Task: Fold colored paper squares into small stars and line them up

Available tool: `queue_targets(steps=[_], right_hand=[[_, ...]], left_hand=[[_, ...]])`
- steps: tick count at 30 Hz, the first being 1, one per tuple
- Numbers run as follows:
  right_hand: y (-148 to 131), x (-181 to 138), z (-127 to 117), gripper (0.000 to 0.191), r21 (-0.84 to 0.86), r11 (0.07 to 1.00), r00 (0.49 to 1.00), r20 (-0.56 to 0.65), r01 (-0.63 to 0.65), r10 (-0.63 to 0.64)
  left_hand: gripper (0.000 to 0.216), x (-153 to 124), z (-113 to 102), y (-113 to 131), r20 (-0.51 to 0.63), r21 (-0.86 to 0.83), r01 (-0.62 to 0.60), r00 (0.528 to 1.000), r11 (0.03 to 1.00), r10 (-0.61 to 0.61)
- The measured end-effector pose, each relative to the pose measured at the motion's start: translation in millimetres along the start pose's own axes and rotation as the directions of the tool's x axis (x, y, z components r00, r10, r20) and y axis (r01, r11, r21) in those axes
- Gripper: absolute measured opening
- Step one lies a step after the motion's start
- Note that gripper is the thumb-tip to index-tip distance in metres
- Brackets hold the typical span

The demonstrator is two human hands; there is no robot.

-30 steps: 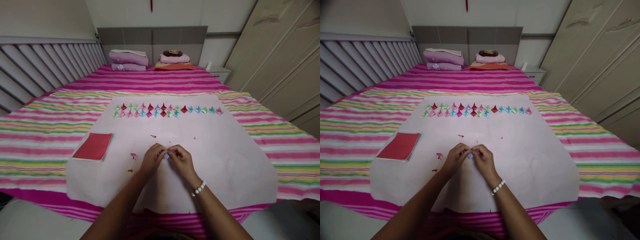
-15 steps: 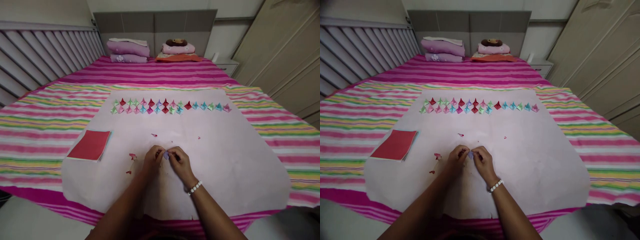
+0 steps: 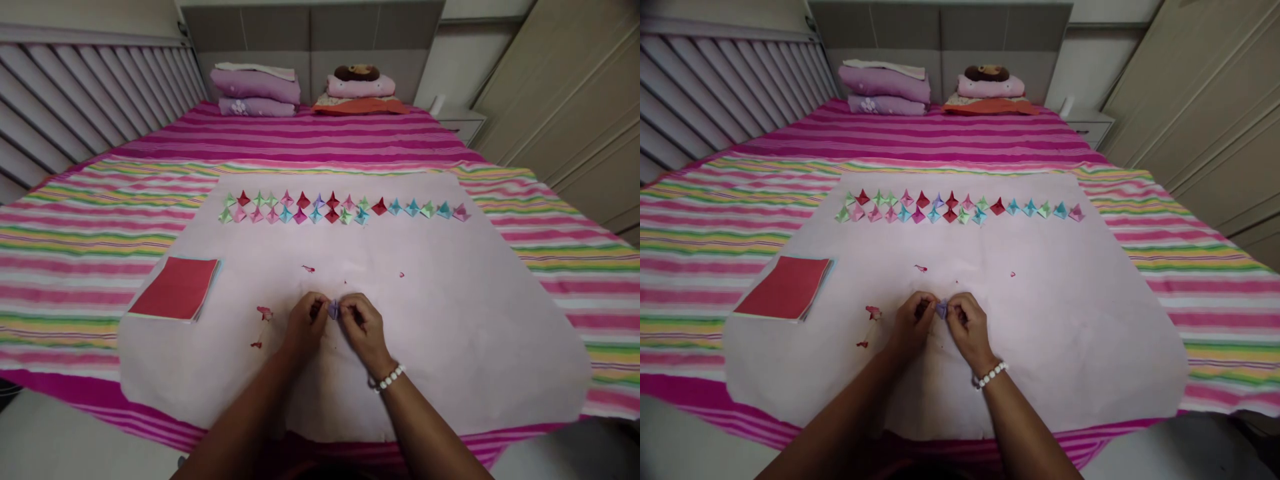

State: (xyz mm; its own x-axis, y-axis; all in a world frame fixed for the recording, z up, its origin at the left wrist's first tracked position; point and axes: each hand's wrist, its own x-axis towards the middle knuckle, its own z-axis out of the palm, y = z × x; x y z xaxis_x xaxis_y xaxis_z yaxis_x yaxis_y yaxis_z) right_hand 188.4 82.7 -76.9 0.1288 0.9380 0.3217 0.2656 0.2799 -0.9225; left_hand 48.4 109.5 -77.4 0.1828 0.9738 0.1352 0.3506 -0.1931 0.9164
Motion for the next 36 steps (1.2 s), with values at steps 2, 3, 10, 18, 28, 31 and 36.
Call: queue_targets(steps=[2, 3, 10, 18, 28, 31, 36], right_hand=[[0.3, -1.2, 0.3, 0.011, 0.000, 1.000, 0.999, -0.031, 0.006, -0.006], [0.7, -1.7, 0.5, 0.011, -0.002, 1.000, 0.999, -0.044, 0.011, -0.011], [4.8, -2.1, 1.0, 0.015, -0.030, 0.998, 0.996, -0.073, 0.051, -0.053], [5.3, -1.4, 2.6, 0.012, -0.061, 0.997, 0.996, -0.080, 0.037, -0.042], [11.7, 1.9, 6.5, 0.014, -0.127, 0.990, 0.993, -0.100, 0.057, -0.070], [10.1, 3.7, -0.9, 0.013, -0.156, 0.985, 0.995, -0.051, 0.075, -0.084], [7.2, 7.3, -12.0, 0.012, -0.187, 0.978, 0.995, 0.043, 0.094, -0.087]], left_hand=[[0.012, -0.4, -0.2, 0.5, 0.002, -0.009, 0.006, 1.000, 1.000, -0.006], [0.012, -0.7, -0.4, 0.9, 0.001, -0.013, 0.009, 1.000, 1.000, -0.009], [0.010, -1.9, -3.6, 4.9, -0.028, -0.057, 0.020, 0.999, 0.998, -0.022], [0.009, -1.0, -1.8, -5.7, -0.086, -0.103, 0.019, 0.996, 0.994, -0.028], [0.005, 3.9, 2.5, -18.6, -0.159, -0.181, -0.031, 0.987, 0.983, 0.002], [0.005, 5.9, 3.5, -20.6, -0.173, -0.195, -0.033, 0.985, 0.980, -0.002], [0.010, 6.9, 4.3, -21.6, -0.190, -0.223, -0.023, 0.982, 0.975, -0.021]])
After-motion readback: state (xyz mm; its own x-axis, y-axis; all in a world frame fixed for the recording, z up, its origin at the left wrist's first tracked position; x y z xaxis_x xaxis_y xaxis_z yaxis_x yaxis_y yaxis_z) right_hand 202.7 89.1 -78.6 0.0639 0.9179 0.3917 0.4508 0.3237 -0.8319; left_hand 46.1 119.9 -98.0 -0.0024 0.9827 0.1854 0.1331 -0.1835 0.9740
